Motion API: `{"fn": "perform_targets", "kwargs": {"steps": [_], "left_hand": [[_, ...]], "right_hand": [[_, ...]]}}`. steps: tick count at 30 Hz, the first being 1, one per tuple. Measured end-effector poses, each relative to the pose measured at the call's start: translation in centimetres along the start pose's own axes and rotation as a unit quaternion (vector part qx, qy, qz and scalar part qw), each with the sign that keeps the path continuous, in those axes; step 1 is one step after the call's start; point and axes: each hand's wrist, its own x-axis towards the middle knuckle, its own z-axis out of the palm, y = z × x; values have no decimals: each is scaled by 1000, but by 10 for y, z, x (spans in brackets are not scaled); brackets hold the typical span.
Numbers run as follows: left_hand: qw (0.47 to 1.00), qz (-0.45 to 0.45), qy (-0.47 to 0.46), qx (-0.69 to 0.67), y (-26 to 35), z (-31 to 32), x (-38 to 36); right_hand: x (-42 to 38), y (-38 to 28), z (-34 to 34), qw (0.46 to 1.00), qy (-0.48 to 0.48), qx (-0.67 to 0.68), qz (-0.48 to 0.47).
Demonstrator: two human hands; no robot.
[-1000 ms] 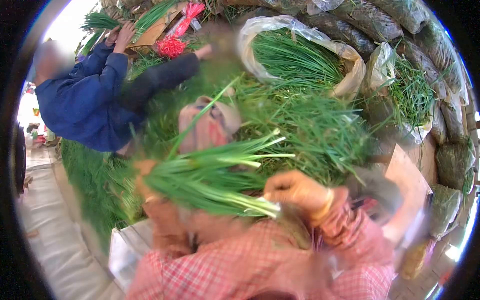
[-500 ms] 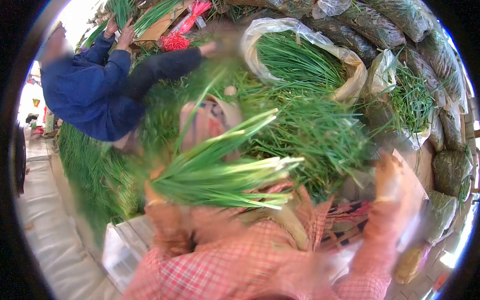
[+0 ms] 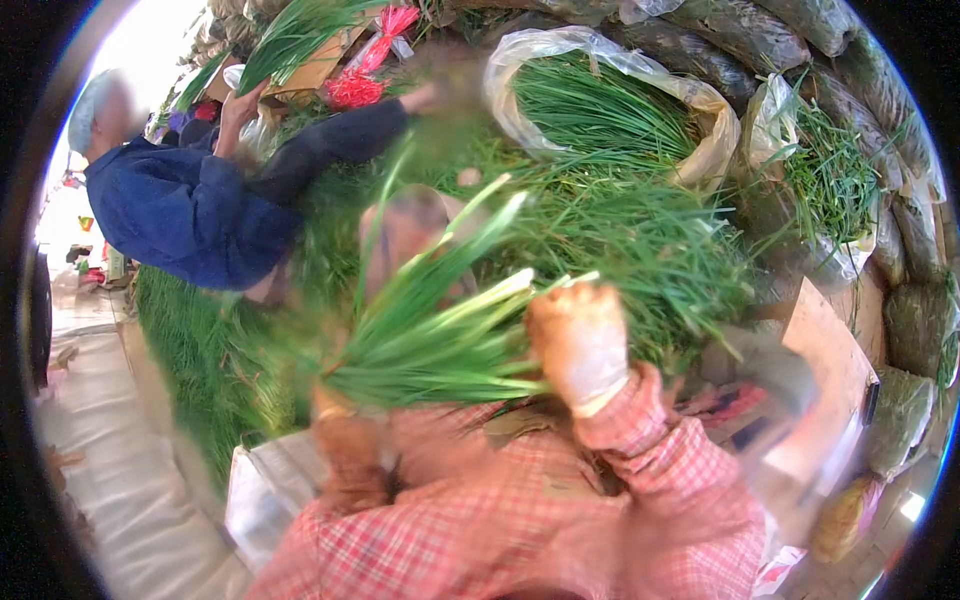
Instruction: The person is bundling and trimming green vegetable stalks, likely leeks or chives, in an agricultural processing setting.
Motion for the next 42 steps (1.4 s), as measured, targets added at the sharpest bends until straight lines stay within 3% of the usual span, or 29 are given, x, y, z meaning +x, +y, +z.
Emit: {"fn": "perform_targets", "kwargs": {"steps": [2, 4, 6, 8, 11, 14, 16, 18, 20, 22, 26, 28, 29, 32, 33, 34, 36, 37, 38, 40, 42], "left_hand": [[999, 19, -40, 31, -7, -3, -4], [997, 21, -59, 49, -11, -8, -3], [997, -25, -59, 33, -16, -20, 6], [987, -143, -33, -63, -31, -49, 29], [984, -161, -16, -82, -23, -41, 22], [984, -173, -29, -35, -28, -52, 19], [974, -161, 59, -150, 17, 14, -10], [972, -143, 72, -173, 18, 29, -11], [987, -123, 15, -101, -11, 8, 2], [990, -11, -116, 81, 10, 15, -26], [993, -42, -101, 47, 4, 13, -15], [994, -58, -87, 15, -2, 13, -8], [995, -63, -81, 4, -4, 12, -6], [995, -75, -64, -18, -6, 12, -5], [995, -76, -56, -23, -6, 11, -6], [995, -76, -49, -29, -6, 11, -6], [995, -78, -36, -42, -4, 10, -6], [995, -79, -28, -47, -4, 11, -8], [995, -81, -21, -49, 0, 11, -7], [995, -82, -10, -56, 5, 13, -6], [995, -79, 1, -66, 8, 13, -5]], "right_hand": [[18, 14, -3, 996, 55, -67, -28], [39, 22, 5, 992, 86, -36, -89], [57, 27, 15, 994, -25, 31, -106], [67, 30, 28, 949, -277, 132, -76], [71, 37, 52, 886, -352, 302, -29], [65, 42, 48, 875, -316, 366, 15], [68, 37, 34, 908, -299, 292, 42], [66, 39, 30, 941, -241, 237, 29], [66, 44, 27, 938, -238, 251, 21], [68, 48, 26, 935, -236, 265, 8], [77, 77, 15, 937, -217, 268, 47], [66, 105, 16, 914, -139, 362, 118], [59, 121, 10, 921, -106, 348, 138], [24, 179, -7, 937, -13, 214, 275], [6, 199, -3, 962, -71, -3, 264], [-13, 212, 7, 938, -122, -220, 240], [-30, 174, 5, 976, -65, -68, 195], [-27, 152, 4, 955, -122, 172, 208], [-19, 124, 2, 874, -171, 403, 212], [-9, 89, 17, 701, -284, 628, 184], [0, 58, 25, 533, -379, 714, 251]]}}
